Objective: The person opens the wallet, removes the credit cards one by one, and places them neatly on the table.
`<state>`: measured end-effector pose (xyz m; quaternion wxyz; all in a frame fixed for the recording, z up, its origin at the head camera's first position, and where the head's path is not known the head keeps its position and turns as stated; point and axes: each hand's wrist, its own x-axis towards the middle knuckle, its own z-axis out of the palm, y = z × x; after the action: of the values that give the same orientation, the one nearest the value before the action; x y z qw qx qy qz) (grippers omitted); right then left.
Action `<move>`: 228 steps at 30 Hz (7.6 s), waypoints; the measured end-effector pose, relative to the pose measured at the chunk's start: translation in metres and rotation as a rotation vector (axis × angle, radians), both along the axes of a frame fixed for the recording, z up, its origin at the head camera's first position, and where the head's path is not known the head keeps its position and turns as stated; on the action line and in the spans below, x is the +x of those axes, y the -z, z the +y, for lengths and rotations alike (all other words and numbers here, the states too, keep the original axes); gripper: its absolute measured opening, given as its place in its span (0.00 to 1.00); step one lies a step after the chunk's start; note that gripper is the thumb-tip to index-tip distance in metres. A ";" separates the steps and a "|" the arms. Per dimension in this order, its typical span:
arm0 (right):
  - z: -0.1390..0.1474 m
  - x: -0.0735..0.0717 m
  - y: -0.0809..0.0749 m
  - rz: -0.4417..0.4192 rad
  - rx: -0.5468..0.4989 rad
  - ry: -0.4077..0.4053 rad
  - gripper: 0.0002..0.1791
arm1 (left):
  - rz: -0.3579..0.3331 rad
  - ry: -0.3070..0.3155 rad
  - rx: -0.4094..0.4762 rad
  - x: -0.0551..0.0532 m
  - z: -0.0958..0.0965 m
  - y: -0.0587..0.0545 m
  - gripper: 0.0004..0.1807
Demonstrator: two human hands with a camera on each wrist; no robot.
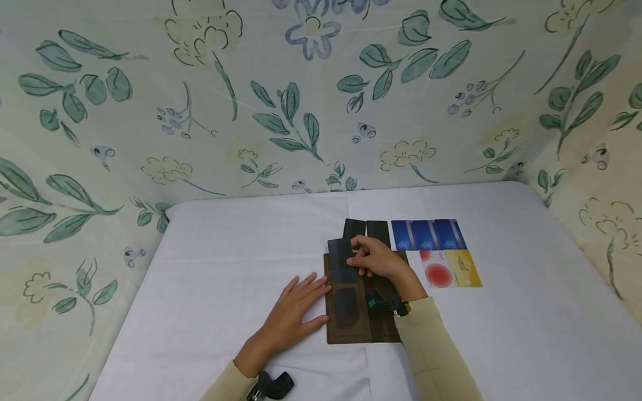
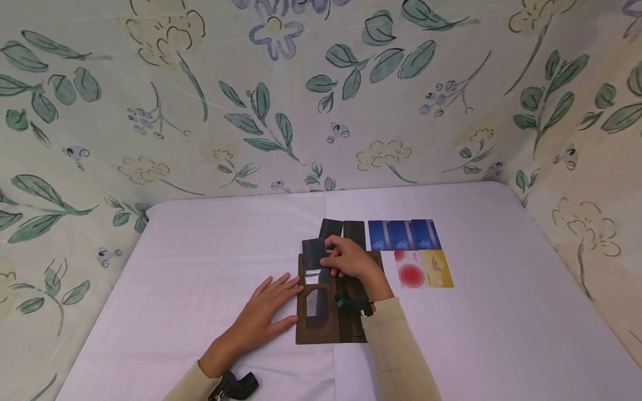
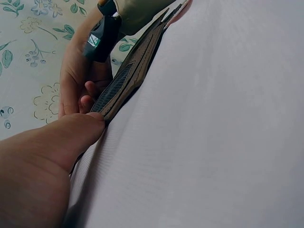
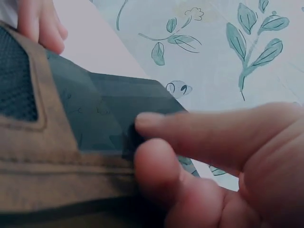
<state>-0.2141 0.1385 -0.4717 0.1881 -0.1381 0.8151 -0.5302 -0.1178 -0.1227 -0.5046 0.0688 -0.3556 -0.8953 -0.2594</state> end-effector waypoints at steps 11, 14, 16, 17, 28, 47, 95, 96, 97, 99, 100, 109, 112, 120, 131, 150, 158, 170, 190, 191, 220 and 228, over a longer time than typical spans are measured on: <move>0.000 0.000 -0.001 -0.051 0.009 0.026 0.13 | 0.007 0.008 0.008 0.000 0.000 0.000 0.33; 0.000 -0.001 -0.001 -0.058 0.004 0.029 0.12 | 0.011 0.005 0.002 0.000 0.000 0.000 0.33; 0.000 0.000 -0.001 -0.062 -0.001 0.035 0.11 | 0.018 0.004 -0.006 0.000 0.000 0.000 0.33; 0.000 0.000 -0.001 -0.062 -0.002 0.039 0.10 | 0.014 0.004 -0.007 0.000 0.000 0.000 0.33; -0.007 0.001 -0.005 -0.027 0.043 0.130 0.08 | -0.022 -0.010 -0.030 -0.001 -0.001 -0.001 0.32; -0.004 0.003 -0.014 0.050 0.117 0.174 0.09 | 0.002 -0.001 -0.039 0.000 -0.001 0.000 0.32; -0.019 -0.001 -0.007 0.136 0.045 0.269 0.09 | -0.002 0.001 -0.043 0.002 -0.003 -0.003 0.33; -0.021 -0.001 -0.006 0.136 0.049 0.288 0.09 | 0.000 0.000 -0.046 0.001 -0.003 -0.003 0.33; -0.022 -0.002 -0.005 0.135 0.051 0.305 0.09 | 0.001 0.001 -0.046 0.000 -0.002 -0.002 0.32; -0.025 -0.001 -0.003 0.117 0.046 0.337 0.09 | 0.001 0.002 -0.044 -0.001 -0.001 -0.001 0.32; -0.027 -0.001 -0.003 0.104 0.041 0.350 0.09 | 0.000 0.002 -0.042 -0.001 -0.001 -0.001 0.32; -0.031 0.000 0.001 0.010 0.005 0.332 0.12 | 0.019 0.000 -0.047 -0.001 -0.001 0.002 0.32; -0.031 0.001 0.001 -0.015 -0.003 0.305 0.15 | 0.019 0.000 -0.038 -0.001 -0.001 0.002 0.32; -0.032 0.000 -0.001 -0.043 0.016 0.349 0.16 | 0.001 0.004 -0.023 -0.001 -0.001 0.001 0.32; -0.035 -0.001 -0.001 -0.054 0.047 0.397 0.09 | 0.021 0.005 -0.037 -0.002 -0.001 0.001 0.32; -0.046 -0.002 0.000 0.017 0.113 0.619 0.12 | -0.015 -0.002 -0.030 -0.002 0.000 -0.001 0.32; -0.048 -0.002 -0.001 0.061 0.184 0.565 0.11 | -0.001 0.000 -0.035 -0.001 -0.001 -0.002 0.32; -0.049 -0.001 0.000 0.098 0.214 0.560 0.10 | -0.025 -0.004 -0.040 -0.002 0.000 -0.004 0.32; -0.044 0.004 -0.003 0.071 0.166 0.520 0.09 | 0.005 0.010 -0.045 0.001 -0.003 -0.005 0.32; -0.042 0.004 -0.003 0.061 0.152 0.501 0.09 | 0.003 0.010 -0.047 0.001 -0.003 -0.004 0.32; 0.002 0.011 -0.024 0.006 0.278 -0.047 0.13 | -0.035 0.009 -0.035 0.003 -0.003 -0.006 0.33; -0.001 0.009 -0.024 -0.039 0.300 -0.033 0.08 | -0.027 0.008 -0.048 0.002 -0.004 -0.007 0.32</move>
<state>-0.2050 0.1374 -0.4475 0.2310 -0.1116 0.8791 -0.4017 -0.1163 -0.1263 -0.4972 0.0470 -0.3570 -0.9007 -0.2432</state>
